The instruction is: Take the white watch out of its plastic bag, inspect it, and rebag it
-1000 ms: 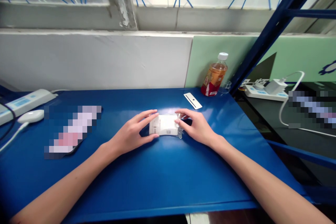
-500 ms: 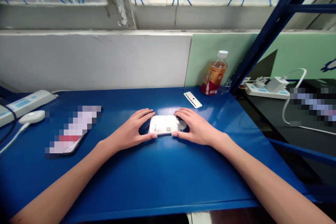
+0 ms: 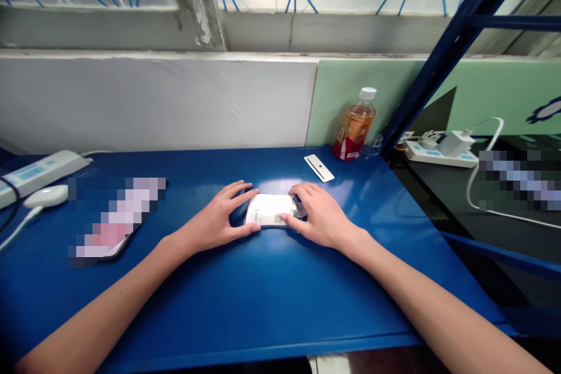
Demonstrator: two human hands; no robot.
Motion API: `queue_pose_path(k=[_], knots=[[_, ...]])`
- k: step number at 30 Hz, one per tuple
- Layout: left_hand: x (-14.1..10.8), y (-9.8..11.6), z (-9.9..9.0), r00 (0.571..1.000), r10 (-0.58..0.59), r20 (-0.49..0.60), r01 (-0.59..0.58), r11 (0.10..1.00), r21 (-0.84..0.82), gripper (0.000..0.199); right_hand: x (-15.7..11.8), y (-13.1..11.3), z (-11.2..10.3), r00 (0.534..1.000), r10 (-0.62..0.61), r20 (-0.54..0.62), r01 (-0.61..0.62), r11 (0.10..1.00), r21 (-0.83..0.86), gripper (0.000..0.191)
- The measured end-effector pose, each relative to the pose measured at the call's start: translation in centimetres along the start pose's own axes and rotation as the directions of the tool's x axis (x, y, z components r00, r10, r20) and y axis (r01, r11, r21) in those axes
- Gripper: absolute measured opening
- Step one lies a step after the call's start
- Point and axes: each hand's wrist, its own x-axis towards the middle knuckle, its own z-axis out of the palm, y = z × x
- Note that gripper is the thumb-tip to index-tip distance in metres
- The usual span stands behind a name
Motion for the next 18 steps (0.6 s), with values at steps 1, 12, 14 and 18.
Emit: queue_pose_path(k=[1,12,14,18], knots=[[0.0,0.0,0.0,1.0,-0.003,-0.001,0.003,1.0,-0.006,0.077,0.0,0.1,0.1,1.0,-0.014,-0.001,0.014,1.0,0.001,0.036],[0.2,0.0,-0.2,1.0,-0.015,0.026,0.015,1.0,0.006,0.075,0.4,0.8,-0.7,0.984,-0.168,0.065,0.162,0.983,0.092,0.034],[0.3,0.1,-0.2,0.999,-0.012,0.036,0.011,1.0,0.016,0.075,0.5,0.6,-1.1,0.978,-0.18,0.102,0.171,0.98,0.098,0.035],[0.3,0.0,-0.3,0.999,-0.001,0.046,-0.001,0.999,0.039,0.073,0.6,0.9,-1.5,0.972,-0.186,0.144,0.169,0.978,0.124,0.035]])
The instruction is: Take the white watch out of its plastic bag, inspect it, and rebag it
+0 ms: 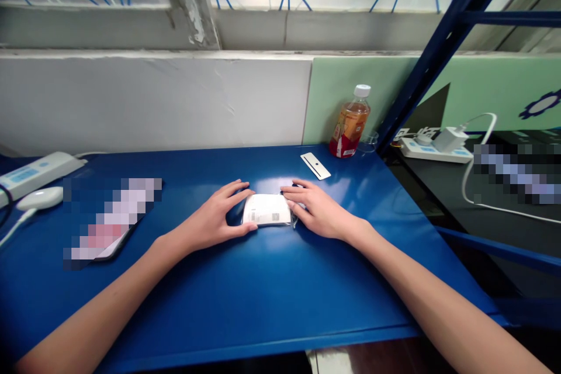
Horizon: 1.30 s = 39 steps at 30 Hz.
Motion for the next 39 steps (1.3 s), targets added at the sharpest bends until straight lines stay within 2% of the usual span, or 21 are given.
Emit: queue_pose_path(k=[7,11,15,21,29,36,39], knots=[[-0.3,-0.4,-0.4,1.0,0.024,0.006,-0.024,1.0,-0.015,0.072,-0.4,1.3,0.4,0.997,0.073,-0.029,-0.072,0.996,0.057,0.038],[-0.4,-0.7,-0.9,1.0,0.029,0.004,-0.028,0.999,-0.027,0.075,-0.6,1.8,0.4,0.996,0.016,-0.092,-0.019,0.999,-0.026,0.043],[-0.5,-0.7,-1.0,0.998,0.069,-0.001,-0.069,0.997,0.023,0.072,-0.6,2.2,0.1,0.989,0.004,-0.145,-0.016,0.997,-0.082,0.029],[-0.6,0.0,-0.4,0.997,0.08,-0.02,-0.078,0.995,0.068,0.067,-0.6,2.2,-0.2,0.995,0.035,-0.093,-0.044,0.994,-0.101,0.026],[0.0,2.3,0.5,0.999,0.038,-0.014,-0.038,0.999,0.011,0.079,-0.5,1.9,0.3,0.994,0.039,-0.099,-0.05,0.992,-0.115,0.03],[-0.2,1.8,0.9,0.999,0.027,0.028,-0.028,0.999,0.024,0.07,-0.8,1.4,-0.6,0.99,0.059,-0.125,-0.072,0.992,-0.099,0.04],[-0.2,1.6,0.9,0.999,0.037,0.011,-0.037,0.999,0.025,0.068,-0.9,1.4,-1.3,0.975,0.094,-0.199,-0.101,0.994,-0.026,0.032]])
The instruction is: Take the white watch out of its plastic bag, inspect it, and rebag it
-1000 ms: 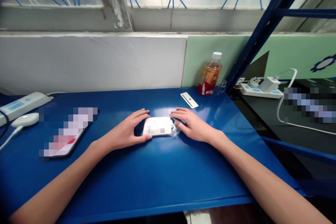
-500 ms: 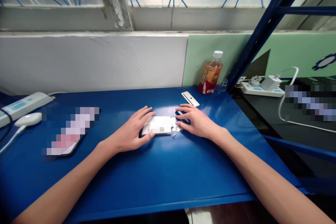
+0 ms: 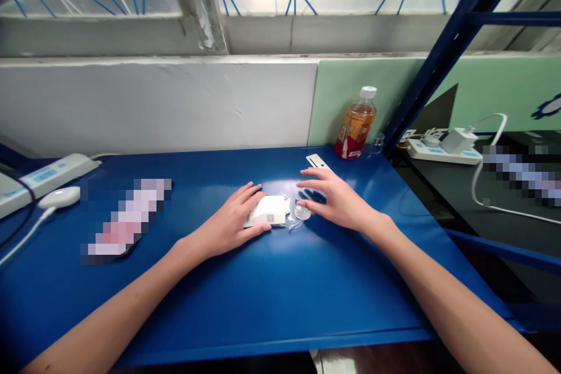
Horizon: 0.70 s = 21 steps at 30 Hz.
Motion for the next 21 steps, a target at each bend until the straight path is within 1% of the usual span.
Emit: queue_pose_path(k=[3,6,10,13,16,18,21], knots=[[0.0,-0.2,0.1,0.999,0.019,-0.034,-0.02,1.0,-0.01,0.064,0.0,-0.2,0.0,0.998,0.005,-0.065,-0.002,0.999,0.043,0.021],[0.0,-0.2,0.2,0.997,0.039,-0.061,-0.04,0.999,-0.024,0.061,0.0,-0.6,0.5,0.997,-0.059,-0.042,0.062,0.997,0.052,0.017],[0.0,0.1,0.1,0.995,0.063,-0.075,-0.065,0.997,-0.036,0.052,-0.2,-1.0,1.7,0.995,-0.104,0.0,0.104,0.992,0.076,0.021],[0.0,0.2,-0.1,0.993,0.079,-0.086,-0.083,0.996,-0.037,0.047,-0.3,-1.0,2.7,0.994,-0.105,-0.011,0.105,0.989,0.1,0.03],[0.1,0.2,-0.1,0.992,0.086,-0.088,-0.089,0.995,-0.035,0.048,-0.3,-0.9,3.4,0.995,-0.1,-0.032,0.102,0.989,0.105,0.029],[0.1,0.2,-0.1,0.992,0.086,-0.088,-0.089,0.995,-0.034,0.05,-0.2,-0.9,3.5,0.994,-0.105,-0.036,0.108,0.989,0.101,0.025],[0.1,0.1,-0.1,0.994,0.065,-0.089,-0.069,0.997,-0.038,0.054,-0.1,-0.9,2.8,0.991,-0.133,-0.029,0.135,0.988,0.08,0.021]])
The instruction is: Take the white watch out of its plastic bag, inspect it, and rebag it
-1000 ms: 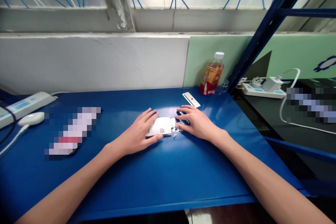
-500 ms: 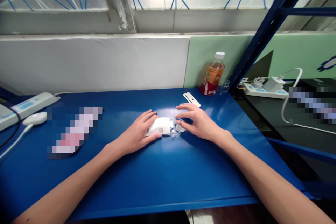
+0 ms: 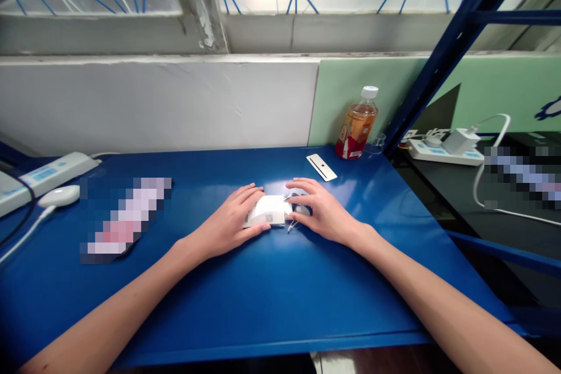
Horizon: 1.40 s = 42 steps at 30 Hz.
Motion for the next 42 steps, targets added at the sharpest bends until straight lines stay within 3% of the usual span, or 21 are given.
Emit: queue_pose_path(k=[5,10,13,18,24,30,34,38,42], knots=[[0.0,-0.4,-0.3,0.999,-0.032,0.001,0.032,0.999,0.009,0.055,0.3,0.2,-2.5,0.999,-0.034,0.043,0.037,0.996,-0.086,0.014],[0.0,-0.7,-0.4,0.999,-0.039,0.004,0.039,0.999,0.02,0.057,0.1,1.0,-4.0,0.991,0.024,0.131,-0.011,0.995,-0.097,0.014],[-0.1,-0.7,-0.4,0.999,-0.044,0.032,0.043,0.999,0.024,0.058,-0.2,1.3,-4.0,0.979,0.089,0.185,-0.073,0.993,-0.09,0.017],[-0.2,-0.7,-0.4,0.999,-0.03,0.025,0.029,0.999,0.021,0.057,-0.5,0.7,-2.9,0.981,0.097,0.167,-0.082,0.992,-0.096,0.044],[-0.1,-0.5,-0.3,1.0,-0.009,-0.018,0.008,1.0,-0.01,0.056,-0.4,0.0,-1.6,0.98,0.066,0.186,-0.048,0.994,-0.102,0.038],[0.2,-0.4,-0.6,0.999,-0.023,-0.03,0.024,1.0,0.012,0.052,-0.4,-0.3,-2.8,0.969,0.078,0.233,-0.048,0.99,-0.131,0.029],[0.2,-0.5,-0.7,0.999,-0.01,-0.046,0.009,1.0,-0.004,0.047,-0.2,-0.2,-3.8,0.982,0.155,0.109,-0.142,0.982,-0.123,0.022],[0.1,-0.7,-0.6,0.999,0.009,-0.05,-0.009,1.0,-0.009,0.048,-0.1,-0.3,-3.6,0.968,0.228,-0.106,-0.224,0.973,0.054,0.024],[0.0,-0.8,-0.4,0.999,0.009,-0.043,-0.009,1.0,0.005,0.055,0.0,-1.3,-2.2,0.929,0.347,-0.13,-0.305,0.914,0.266,0.031]])
